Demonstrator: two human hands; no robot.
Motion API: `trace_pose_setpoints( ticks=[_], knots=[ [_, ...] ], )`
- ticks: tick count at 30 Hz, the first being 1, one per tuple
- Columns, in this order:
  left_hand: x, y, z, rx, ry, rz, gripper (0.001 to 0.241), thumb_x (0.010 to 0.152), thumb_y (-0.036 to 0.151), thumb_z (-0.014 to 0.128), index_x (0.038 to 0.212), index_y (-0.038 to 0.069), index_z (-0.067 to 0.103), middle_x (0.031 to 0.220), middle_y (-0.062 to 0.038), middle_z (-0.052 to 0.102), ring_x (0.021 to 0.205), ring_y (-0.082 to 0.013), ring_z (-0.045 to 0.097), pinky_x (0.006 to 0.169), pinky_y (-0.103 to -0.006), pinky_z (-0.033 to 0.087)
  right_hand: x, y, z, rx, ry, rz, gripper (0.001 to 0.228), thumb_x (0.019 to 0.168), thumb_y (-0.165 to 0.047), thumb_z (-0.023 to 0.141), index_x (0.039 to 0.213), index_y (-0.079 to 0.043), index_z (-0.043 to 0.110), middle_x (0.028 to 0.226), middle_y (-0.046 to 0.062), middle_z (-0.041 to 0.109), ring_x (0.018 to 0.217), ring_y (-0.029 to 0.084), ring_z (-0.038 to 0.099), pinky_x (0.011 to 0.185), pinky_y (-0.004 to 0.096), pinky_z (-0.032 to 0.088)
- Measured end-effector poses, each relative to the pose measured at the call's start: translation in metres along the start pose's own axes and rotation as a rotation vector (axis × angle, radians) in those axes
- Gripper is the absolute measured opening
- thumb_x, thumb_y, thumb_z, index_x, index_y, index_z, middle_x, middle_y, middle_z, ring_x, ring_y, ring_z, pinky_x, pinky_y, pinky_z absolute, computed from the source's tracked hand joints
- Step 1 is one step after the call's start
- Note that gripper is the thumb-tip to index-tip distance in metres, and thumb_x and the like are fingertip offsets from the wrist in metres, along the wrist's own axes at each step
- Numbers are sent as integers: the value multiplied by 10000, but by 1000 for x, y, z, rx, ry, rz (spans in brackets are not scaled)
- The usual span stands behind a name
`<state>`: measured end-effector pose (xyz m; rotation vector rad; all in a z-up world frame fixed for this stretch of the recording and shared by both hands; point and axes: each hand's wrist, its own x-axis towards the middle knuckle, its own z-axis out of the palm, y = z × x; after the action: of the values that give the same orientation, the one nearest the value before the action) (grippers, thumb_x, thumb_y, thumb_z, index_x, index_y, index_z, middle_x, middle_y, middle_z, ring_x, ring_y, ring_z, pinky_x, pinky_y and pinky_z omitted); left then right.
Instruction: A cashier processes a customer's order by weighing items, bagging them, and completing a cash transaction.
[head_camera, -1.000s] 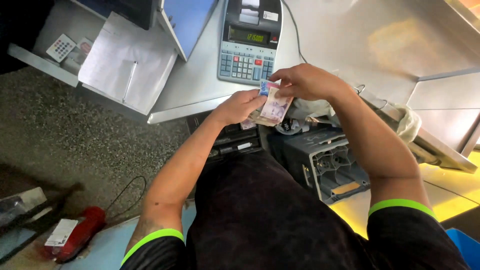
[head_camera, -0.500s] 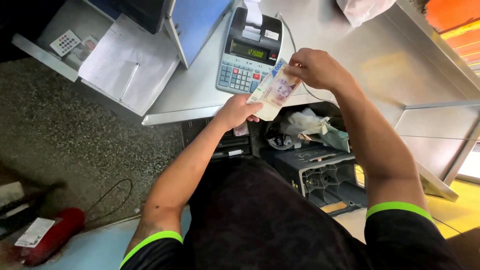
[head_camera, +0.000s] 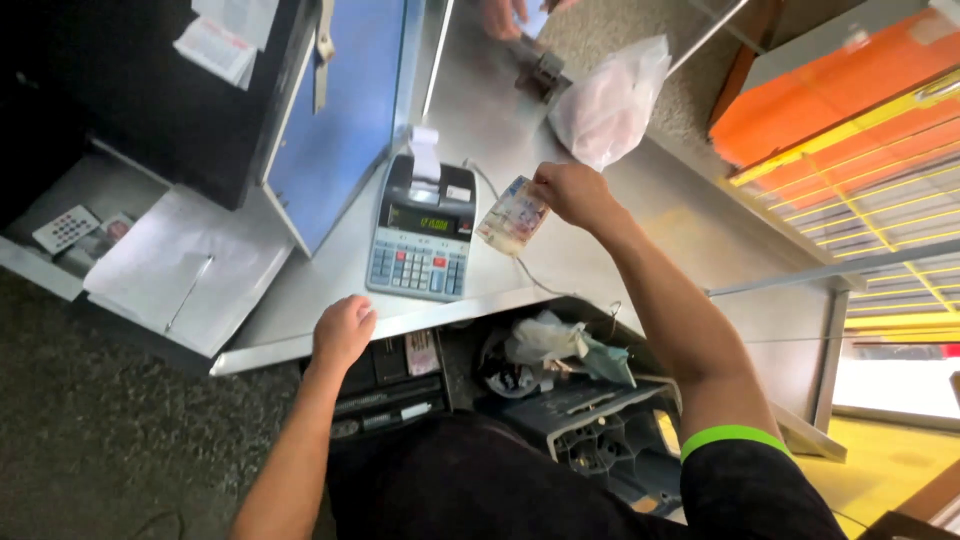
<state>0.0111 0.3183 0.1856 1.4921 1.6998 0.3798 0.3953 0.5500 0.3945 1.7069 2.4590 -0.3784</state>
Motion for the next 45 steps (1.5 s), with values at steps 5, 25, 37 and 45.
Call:
trace_pose_setpoints(
  ticks=[5, 25, 37, 45],
  knots=[
    [1, -29, 5, 555, -7, 94, 766, 838, 745, 819, 1341, 179, 703, 1246, -24, 758, 1145, -311, 719, 1022, -500, 531, 54, 52, -27, -86, 109, 186, 333, 1132, -401, 498, 1065, -80, 556, 970, 199, 735, 892, 447, 677, 722, 530, 496],
    [6, 13, -21, 738, -273, -104, 612, 921, 731, 722, 1187, 182, 687, 1183, -29, 705, 1151, -253, 667, 969, -419, 559, 126, 79, -44, -246, 426, 244, 198, 1096, -145, 537, 1105, -116, 733, 902, 91, 805, 770, 376, 800, 569, 483, 603],
    [10, -14, -6, 733, -184, -51, 668, 886, 744, 731, 1237, 176, 703, 1195, -25, 711, 1141, -272, 667, 967, -446, 561, 42, 19, 87, 198, 265, 122, 330, 1095, -474, 595, 1088, -162, 703, 1030, 122, 783, 925, 409, 747, 730, 553, 567],
    [6, -8, -10, 728, -226, -95, 667, 900, 747, 715, 1301, 214, 692, 1246, 0, 694, 1205, -243, 650, 1032, -433, 550, -122, -55, 289, 353, 248, -53, 369, 1030, -305, 719, 1329, -89, 710, 1428, 146, 675, 1383, 391, 565, 1199, 588, 402]
  ],
)
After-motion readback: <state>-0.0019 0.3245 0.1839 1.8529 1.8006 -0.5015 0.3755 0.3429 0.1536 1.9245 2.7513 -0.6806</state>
